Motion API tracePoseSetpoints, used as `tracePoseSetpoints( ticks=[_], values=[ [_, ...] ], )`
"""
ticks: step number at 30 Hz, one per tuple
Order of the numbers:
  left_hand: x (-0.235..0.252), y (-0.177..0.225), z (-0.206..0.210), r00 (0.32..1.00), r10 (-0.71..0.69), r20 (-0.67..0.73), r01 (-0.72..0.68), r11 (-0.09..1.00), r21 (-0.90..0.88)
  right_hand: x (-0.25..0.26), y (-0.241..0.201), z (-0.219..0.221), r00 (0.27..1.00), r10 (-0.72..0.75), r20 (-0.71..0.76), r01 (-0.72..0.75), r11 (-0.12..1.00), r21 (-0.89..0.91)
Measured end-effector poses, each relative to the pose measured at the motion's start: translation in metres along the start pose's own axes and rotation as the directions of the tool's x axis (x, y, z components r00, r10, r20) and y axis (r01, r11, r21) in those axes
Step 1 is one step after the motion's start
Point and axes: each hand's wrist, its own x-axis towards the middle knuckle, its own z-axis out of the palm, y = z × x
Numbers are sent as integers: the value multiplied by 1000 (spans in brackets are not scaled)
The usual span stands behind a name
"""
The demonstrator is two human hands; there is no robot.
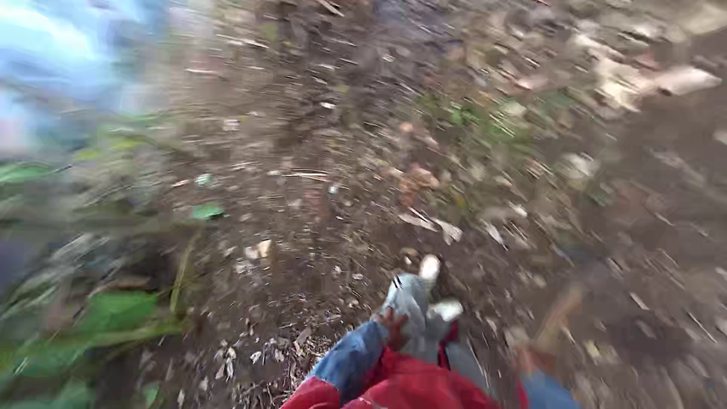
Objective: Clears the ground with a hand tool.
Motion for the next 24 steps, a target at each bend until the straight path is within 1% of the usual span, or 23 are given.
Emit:
tracePoseSetpoints(
  ticks=[2,4,6,8,9,12,14,15,16,18,20,21,22,23,24],
  values=[
    [22,25,-13,999,3,45,-8,992,125,22,-9,5,987,67,-148,-46,989,141],
    [52,46,-16,999,-34,42,25,983,183,40,-22,0,962,164,-220,-98,955,281],
    [98,50,-8,995,-99,-5,99,980,170,65,-27,0,960,179,-218,-80,915,396],
    [127,55,-10,982,-187,-13,185,960,211,96,-28,0,969,171,-176,-79,896,436],
    [137,59,-12,975,-222,-8,217,940,265,115,-30,-3,970,182,-159,-97,897,432],
    [165,64,-17,964,-266,4,238,870,433,188,-27,-13,972,200,-122,-131,896,425],
    [178,65,-32,961,-276,17,234,846,478,245,-32,-21,965,213,-153,-118,875,470],
    [188,70,-44,960,-281,26,231,836,497,277,-43,-27,959,205,-197,-74,849,523],
    [195,73,-50,963,-268,18,222,833,507,309,-53,-31,949,192,-252,-4,802,597],
    [196,72,-34,980,-196,-28,188,879,439,371,-69,-32,912,207,-355,149,638,755],
    [212,77,-3,983,-170,-64,182,924,336,436,-111,-50,866,208,-455,339,426,839],
    [220,80,7,980,-188,-67,200,926,320,466,-135,-56,851,205,-484,410,317,855],
    [225,84,12,973,-223,-53,228,922,312,492,-157,-58,842,201,-500,456,226,861],
    [226,89,13,966,-258,-25,252,916,311,515,-177,-49,851,191,-489,466,154,871],
    [226,92,12,961,-278,-5,265,911,316,534,-191,-27,877,170,-450,433,130,892]
  ],
)
